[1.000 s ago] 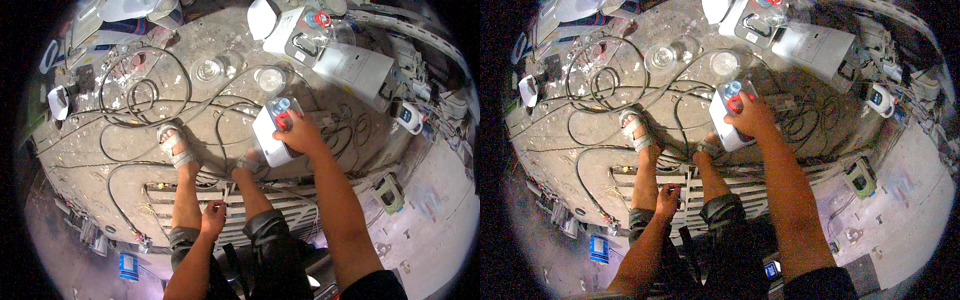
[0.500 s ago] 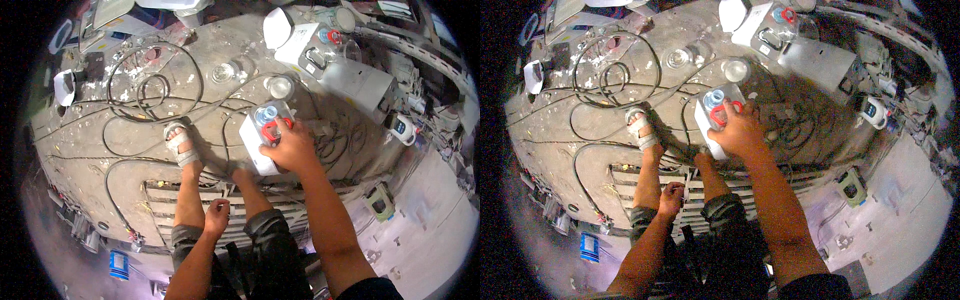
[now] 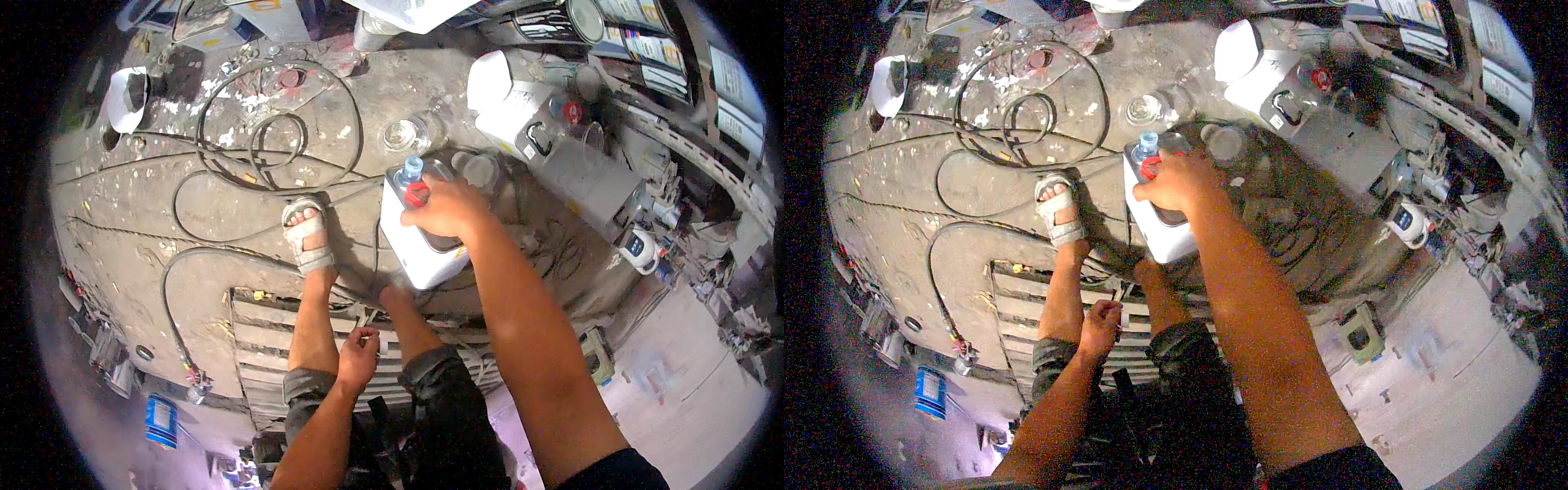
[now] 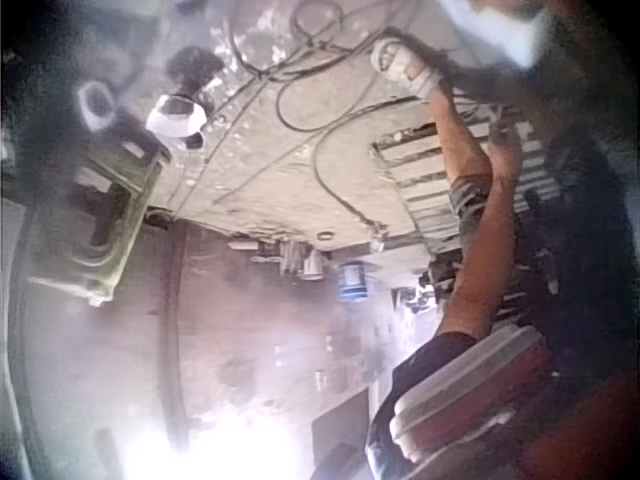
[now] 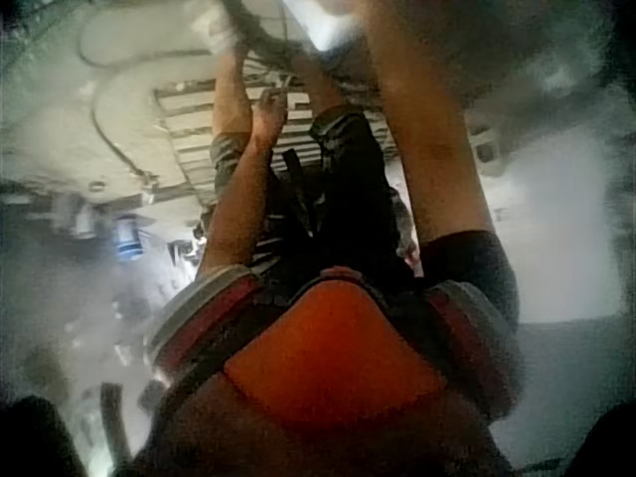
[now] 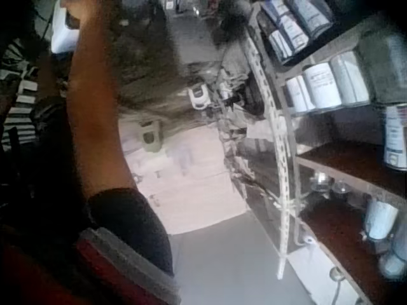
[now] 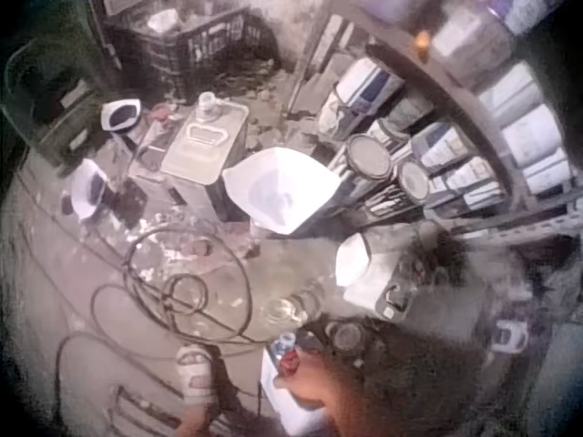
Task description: The person pours paint from a large blue bucket into a smaller metal container using a brush to assist. They then stir the paint in the smaller container. The person moves to a shelf, retrieves a plastic cup, and pours liquid from a white container into the cup.
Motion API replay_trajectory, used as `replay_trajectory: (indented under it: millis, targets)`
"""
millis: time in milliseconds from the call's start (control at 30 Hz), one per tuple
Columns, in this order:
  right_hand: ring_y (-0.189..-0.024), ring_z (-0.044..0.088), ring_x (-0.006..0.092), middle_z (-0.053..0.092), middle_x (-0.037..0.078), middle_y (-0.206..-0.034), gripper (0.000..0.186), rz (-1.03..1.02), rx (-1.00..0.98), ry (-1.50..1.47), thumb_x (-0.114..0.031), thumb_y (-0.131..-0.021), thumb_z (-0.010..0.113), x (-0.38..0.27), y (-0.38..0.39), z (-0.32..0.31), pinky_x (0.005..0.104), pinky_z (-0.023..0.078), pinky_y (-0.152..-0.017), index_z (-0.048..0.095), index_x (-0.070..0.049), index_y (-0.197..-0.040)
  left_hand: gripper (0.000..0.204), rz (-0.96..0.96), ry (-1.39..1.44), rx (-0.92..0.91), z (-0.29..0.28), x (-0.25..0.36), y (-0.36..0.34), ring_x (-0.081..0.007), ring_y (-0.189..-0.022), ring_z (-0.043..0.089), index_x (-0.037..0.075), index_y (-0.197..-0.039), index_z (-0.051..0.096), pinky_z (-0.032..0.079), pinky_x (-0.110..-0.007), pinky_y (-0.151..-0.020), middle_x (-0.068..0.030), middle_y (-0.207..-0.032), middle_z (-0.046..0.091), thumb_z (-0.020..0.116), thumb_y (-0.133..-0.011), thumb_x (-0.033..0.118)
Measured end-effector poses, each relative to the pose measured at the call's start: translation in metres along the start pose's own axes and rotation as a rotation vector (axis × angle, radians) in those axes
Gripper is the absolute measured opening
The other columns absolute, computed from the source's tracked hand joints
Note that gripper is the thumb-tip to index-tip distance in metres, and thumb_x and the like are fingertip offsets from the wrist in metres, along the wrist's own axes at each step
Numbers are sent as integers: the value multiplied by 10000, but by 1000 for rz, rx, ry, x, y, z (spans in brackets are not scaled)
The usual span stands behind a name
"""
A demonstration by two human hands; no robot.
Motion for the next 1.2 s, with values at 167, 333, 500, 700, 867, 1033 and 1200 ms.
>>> replay_trajectory:
  millis: [167, 333, 500, 700, 867, 1033, 1200]
  targets:
    - [-1098, 561, 337, 558, 229, -1209, 834, -25, -136, 2, -529, -595, 672, -5, -17, 7, 369, 443, -926, 528, -2, -1224, 173, -19, 67, 6, 1, -2, 0, -88, -501, 464, 55, -1040, 538, 384, -250, -429, 2, -649, 488, 531, -916, 175]
    - [-1075, 583, 323, 576, 227, -1190, 778, -28, -196, -35, -528, -592, 679, -11, -19, 7, 366, 459, -903, 593, 18, -1140, 165, -7, 127, -30, 4, -4, -3, -84, -506, 455, 62, -1043, 538, 376, -241, -437, 6, -658, 488, 530, -913, 163]
    - [-1070, 588, 315, 585, 218, -1182, 741, -27, -225, -10, -528, -601, 678, -10, -26, 9, 370, 464, -893, 620, -1, -1119, 164, 19, 25, -1, 2, -3, -6, -83, -521, 458, 59, -1046, 537, 377, -239, -448, 3, -661, 493, 521, -915, 156]
    - [-1101, 569, 318, 561, 200, -1231, 745, -15, -177, 21, -537, -604, 670, -4, -33, 11, 369, 459, -910, 616, -21, -1139, 164, 21, 96, -21, 5, -3, -6, -86, -506, 453, 59, -1047, 530, 374, -245, -434, -2, -670, 496, 524, -915, 157]
    - [-1111, 561, 324, 538, 212, -1256, 803, -11, -256, 14, -536, -599, 674, -5, -30, 14, 372, 455, -920, 580, 11, -1179, 160, 30, 102, -8, 7, -5, -8, -90, -497, 450, 65, -1038, 524, 373, -248, -426, 0, -670, 495, 532, -914, 166]
    - [-1109, 562, 328, 534, 233, -1250, 867, -9, -247, -1, -537, -580, 684, -1, -31, 15, 373, 455, -920, 540, 40, -1211, 159, 18, 95, -11, 7, 0, -6, -90, -499, 453, 67, -1033, 524, 379, -246, -429, 2, -667, 491, 536, -911, 168]
    - [-1115, 559, 324, 527, 240, -1255, 895, -13, -265, -13, -537, -576, 684, 3, -35, 21, 368, 452, -925, 509, 42, -1236, 160, -11, 108, -13, 10, 3, -2, -88, -503, 455, 70, -1037, 526, 378, -245, -432, 5, -665, 488, 533, -911, 168]
Point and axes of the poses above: each hand's wrist, its own y-axis away from the middle knuckle, its own z-axis out of the palm, x = y × z, the point moved 10 cm from there along -y, towards the middle knuckle
